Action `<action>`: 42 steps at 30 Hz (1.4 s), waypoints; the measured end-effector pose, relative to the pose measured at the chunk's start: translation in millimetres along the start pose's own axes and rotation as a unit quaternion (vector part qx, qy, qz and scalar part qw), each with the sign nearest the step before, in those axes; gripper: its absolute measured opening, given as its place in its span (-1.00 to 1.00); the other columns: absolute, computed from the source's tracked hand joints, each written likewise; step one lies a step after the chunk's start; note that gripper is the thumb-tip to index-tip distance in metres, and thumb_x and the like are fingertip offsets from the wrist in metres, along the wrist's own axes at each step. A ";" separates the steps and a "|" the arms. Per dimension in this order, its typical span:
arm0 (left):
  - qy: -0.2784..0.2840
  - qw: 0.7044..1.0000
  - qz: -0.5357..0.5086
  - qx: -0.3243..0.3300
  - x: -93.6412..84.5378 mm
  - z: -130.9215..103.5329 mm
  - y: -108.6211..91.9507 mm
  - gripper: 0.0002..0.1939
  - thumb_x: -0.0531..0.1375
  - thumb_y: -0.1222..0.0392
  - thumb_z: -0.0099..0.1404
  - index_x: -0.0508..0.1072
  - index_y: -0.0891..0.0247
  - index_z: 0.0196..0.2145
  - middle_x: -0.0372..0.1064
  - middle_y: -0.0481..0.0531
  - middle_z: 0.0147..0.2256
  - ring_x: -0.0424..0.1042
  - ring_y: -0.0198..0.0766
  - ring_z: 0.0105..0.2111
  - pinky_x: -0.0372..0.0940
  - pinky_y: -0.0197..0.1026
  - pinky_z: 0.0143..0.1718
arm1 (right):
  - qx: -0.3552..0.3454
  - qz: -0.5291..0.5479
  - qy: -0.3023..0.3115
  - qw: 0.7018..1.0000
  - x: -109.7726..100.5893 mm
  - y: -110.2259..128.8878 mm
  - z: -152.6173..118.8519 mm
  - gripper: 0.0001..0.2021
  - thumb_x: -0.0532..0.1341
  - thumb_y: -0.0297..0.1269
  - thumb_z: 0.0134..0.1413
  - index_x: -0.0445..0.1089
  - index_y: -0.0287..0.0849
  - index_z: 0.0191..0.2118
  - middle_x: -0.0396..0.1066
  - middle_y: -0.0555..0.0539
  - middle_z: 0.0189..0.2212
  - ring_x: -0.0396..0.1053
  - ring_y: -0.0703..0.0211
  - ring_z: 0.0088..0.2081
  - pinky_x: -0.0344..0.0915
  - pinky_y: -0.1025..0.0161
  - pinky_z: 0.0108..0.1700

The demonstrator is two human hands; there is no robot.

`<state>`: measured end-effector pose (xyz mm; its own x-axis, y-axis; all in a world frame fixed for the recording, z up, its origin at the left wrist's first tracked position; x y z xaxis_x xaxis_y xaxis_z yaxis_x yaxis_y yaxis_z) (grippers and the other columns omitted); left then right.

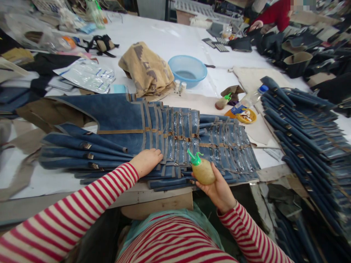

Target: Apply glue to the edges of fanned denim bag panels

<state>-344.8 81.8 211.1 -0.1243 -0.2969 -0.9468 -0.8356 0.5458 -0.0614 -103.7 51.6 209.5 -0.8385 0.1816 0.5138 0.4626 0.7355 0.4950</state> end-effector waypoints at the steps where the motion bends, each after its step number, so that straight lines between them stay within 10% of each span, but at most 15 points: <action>1: 0.005 1.000 0.003 0.005 -1.6 0.0 -1.4 -0.82 -0.01 0.45 0.21 0.38 0.35 -0.32 0.35 0.14 -0.32 0.35 -0.19 -0.31 0.26 -0.17 -0.32 | -0.019 -0.018 -0.011 1.000 -2.0 3.6 0.4 -0.67 0.11 -0.06 0.08 0.37 -0.15 -0.14 0.46 -0.10 -0.22 0.43 0.14 -0.23 0.41 0.30 -0.38; 6: 0.031 0.999 0.013 0.002 -0.5 1.2 -10.7 -0.80 0.00 0.42 0.23 0.41 0.36 -0.34 0.36 0.16 -0.34 0.35 -0.13 -0.31 0.26 -0.13 -0.36 | -0.196 -0.222 -0.064 0.953 -10.0 27.4 3.7 -0.62 0.18 -0.04 0.00 0.26 -0.03 -0.06 0.35 -0.05 -0.11 0.36 0.12 -0.20 0.38 0.24 -0.34; 12: 0.004 1.000 0.003 -0.026 9.1 -3.5 -14.9 -0.81 0.00 0.40 0.24 0.40 0.34 -0.36 0.35 0.15 -0.36 0.35 -0.12 -0.30 0.24 -0.12 -0.36 | -0.403 -0.570 -0.028 0.716 2.7 51.7 4.0 -0.55 0.26 -0.15 -0.09 0.24 -0.07 -0.03 0.27 -0.12 -0.09 0.23 0.01 -0.05 0.19 0.03 0.01; 16: -0.014 0.999 0.000 -0.037 9.9 -10.2 -13.0 -0.81 -0.01 0.42 0.23 0.39 0.33 -0.32 0.35 0.14 -0.35 0.34 -0.13 -0.30 0.23 -0.12 -0.34 | -0.426 -0.641 0.025 0.638 14.3 54.1 5.2 -0.57 0.22 -0.15 -0.03 0.19 -0.06 0.00 0.26 -0.14 -0.11 0.23 0.00 -0.06 0.19 0.01 -0.01; 33: -0.040 0.998 -0.014 -0.047 12.2 -14.6 -8.1 -0.82 -0.01 0.43 0.22 0.35 0.31 -0.31 0.33 0.10 -0.34 0.32 -0.15 -0.30 0.21 -0.14 -0.35 | -0.479 -0.669 0.026 0.568 37.4 63.2 49.3 -0.60 0.18 -0.16 0.01 0.19 -0.10 -0.01 0.24 -0.17 -0.11 0.19 -0.01 -0.04 0.15 -0.03 0.03; 42: -0.045 0.999 -0.003 -0.021 -2.9 -17.8 0.8 -0.83 0.02 0.39 0.23 0.40 0.31 -0.36 0.33 0.12 -0.34 0.31 -0.13 -0.29 0.17 -0.13 -0.36 | -0.452 -0.598 0.024 0.662 44.1 58.6 42.6 -0.57 0.20 -0.13 -0.04 0.20 -0.06 -0.01 0.23 -0.12 -0.08 0.22 0.03 -0.06 0.19 0.04 -0.01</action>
<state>-354.6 69.2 219.4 -0.0721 -0.2271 -0.9712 -0.8586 0.5096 -0.0554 -125.9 130.5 231.3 -0.7611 -0.2138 -0.6124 -0.5212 -0.3605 0.7736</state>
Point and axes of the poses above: each hand's wrist, its own z-axis towards the middle knuckle, its own x-axis out of the palm, y = z × x, the point moved 2 cm from there along z, towards the middle knuckle
